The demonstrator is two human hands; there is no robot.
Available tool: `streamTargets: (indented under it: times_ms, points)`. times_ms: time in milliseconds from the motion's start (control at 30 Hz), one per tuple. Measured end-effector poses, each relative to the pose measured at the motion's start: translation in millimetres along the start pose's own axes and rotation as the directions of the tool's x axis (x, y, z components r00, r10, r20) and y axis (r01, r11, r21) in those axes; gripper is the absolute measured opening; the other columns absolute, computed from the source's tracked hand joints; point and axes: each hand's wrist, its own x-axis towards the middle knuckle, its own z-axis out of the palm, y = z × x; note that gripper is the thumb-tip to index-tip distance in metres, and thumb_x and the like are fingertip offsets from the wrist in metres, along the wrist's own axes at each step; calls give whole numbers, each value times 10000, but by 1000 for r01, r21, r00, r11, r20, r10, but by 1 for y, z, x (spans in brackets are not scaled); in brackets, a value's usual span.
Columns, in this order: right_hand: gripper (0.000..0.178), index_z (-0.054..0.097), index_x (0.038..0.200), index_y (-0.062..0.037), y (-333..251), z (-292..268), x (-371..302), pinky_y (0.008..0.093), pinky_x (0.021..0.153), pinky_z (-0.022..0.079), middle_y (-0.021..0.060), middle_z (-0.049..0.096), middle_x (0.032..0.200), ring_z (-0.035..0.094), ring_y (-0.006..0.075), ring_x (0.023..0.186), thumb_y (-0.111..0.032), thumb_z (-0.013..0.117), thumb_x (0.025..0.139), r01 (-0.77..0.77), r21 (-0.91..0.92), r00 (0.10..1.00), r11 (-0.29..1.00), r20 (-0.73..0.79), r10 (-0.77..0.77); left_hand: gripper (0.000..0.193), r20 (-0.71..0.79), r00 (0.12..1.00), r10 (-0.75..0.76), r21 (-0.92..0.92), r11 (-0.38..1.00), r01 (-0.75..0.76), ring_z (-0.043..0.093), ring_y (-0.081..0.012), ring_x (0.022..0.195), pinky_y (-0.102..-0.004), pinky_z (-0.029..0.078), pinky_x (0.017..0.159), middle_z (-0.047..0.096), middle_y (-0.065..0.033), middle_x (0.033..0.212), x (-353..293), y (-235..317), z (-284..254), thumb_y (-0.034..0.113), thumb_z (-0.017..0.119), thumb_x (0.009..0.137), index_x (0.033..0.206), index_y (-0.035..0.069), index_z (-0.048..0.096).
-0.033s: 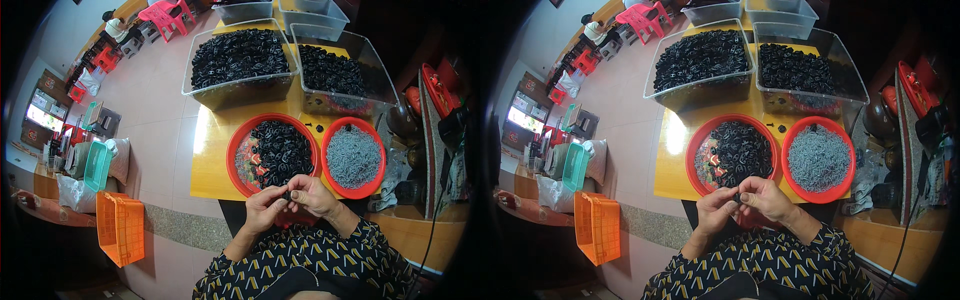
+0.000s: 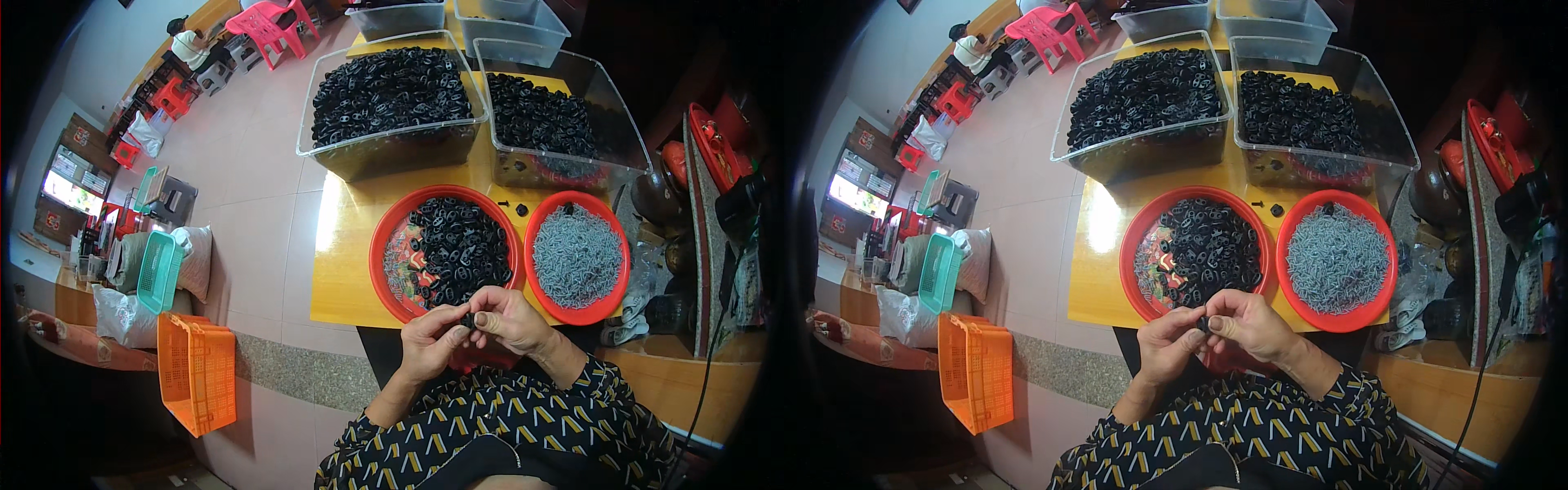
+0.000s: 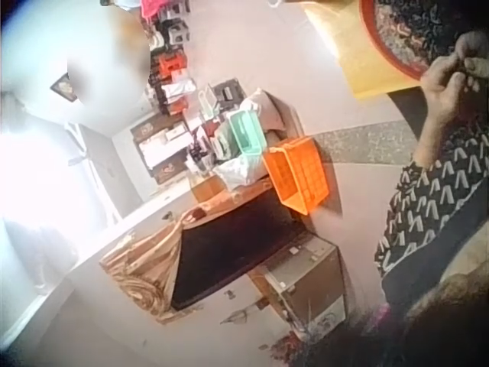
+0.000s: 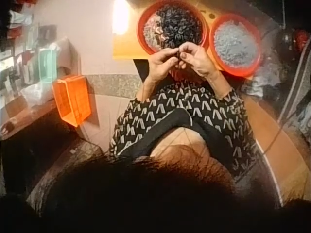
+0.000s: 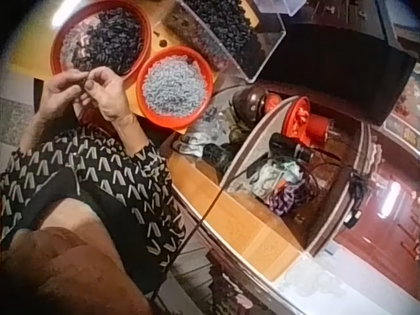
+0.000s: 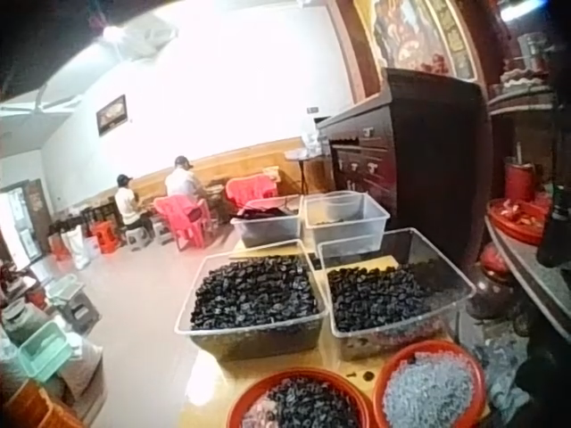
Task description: Sorting and inspecting small black plastic components at a workshop table.
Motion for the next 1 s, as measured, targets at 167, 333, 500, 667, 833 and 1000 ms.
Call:
streamTargets:
  times_ms: [167,333,500,667,833,1000]
  points:
    - [154,518,922,-10,-3,-1,0,202,591,496,45,568,782,577,99,681,-137,561,847,-32,-43,999,999,13,32,287,-55,998,-9,5,1000,9,555,-120,716,-212,456,613,572,-110,911,-2,4,5,-48,559,791,1078,-43,550]
    - [148,519,909,-14,1,-5,2,201,591,498,44,570,781,578,93,673,-135,568,841,-39,-21,999,999,5,40,288,-10,998,68,109,992,-67,550,-110,692,-205,452,595,575,-108,894,2,-1,4,-40,552,799,1088,-33,548]
    - [144,522,922,-14,-4,-11,1,203,595,502,56,581,794,588,103,676,-120,570,837,-66,53,996,996,69,62,298,70,998,1,-36,999,1,537,-96,670,-199,444,592,560,-90,862,5,0,0,-40,541,806,1103,-23,542]
    - [140,525,954,-12,-3,-11,3,213,589,510,64,589,810,597,120,671,-94,553,844,-91,217,996,972,19,89,310,34,999,-11,-45,999,13,529,-100,695,-196,438,607,537,-68,872,7,-1,0,-44,550,800,1109,-34,532]
    - [139,528,946,-18,-2,-12,-3,212,568,506,59,591,812,597,116,662,-117,550,851,-66,210,996,976,-46,77,304,2,1000,-24,35,999,24,526,-95,719,-192,433,619,536,-65,885,7,-2,7,-39,554,801,1105,-41,529]
    - [123,542,900,-23,-2,-7,-6,185,486,459,34,586,721,576,82,590,-128,563,838,-46,-146,991,988,-128,27,301,-69,992,-104,146,983,113,560,-136,881,-253,446,782,581,-78,973,-1,-6,11,-33,584,786,1082,-49,534]
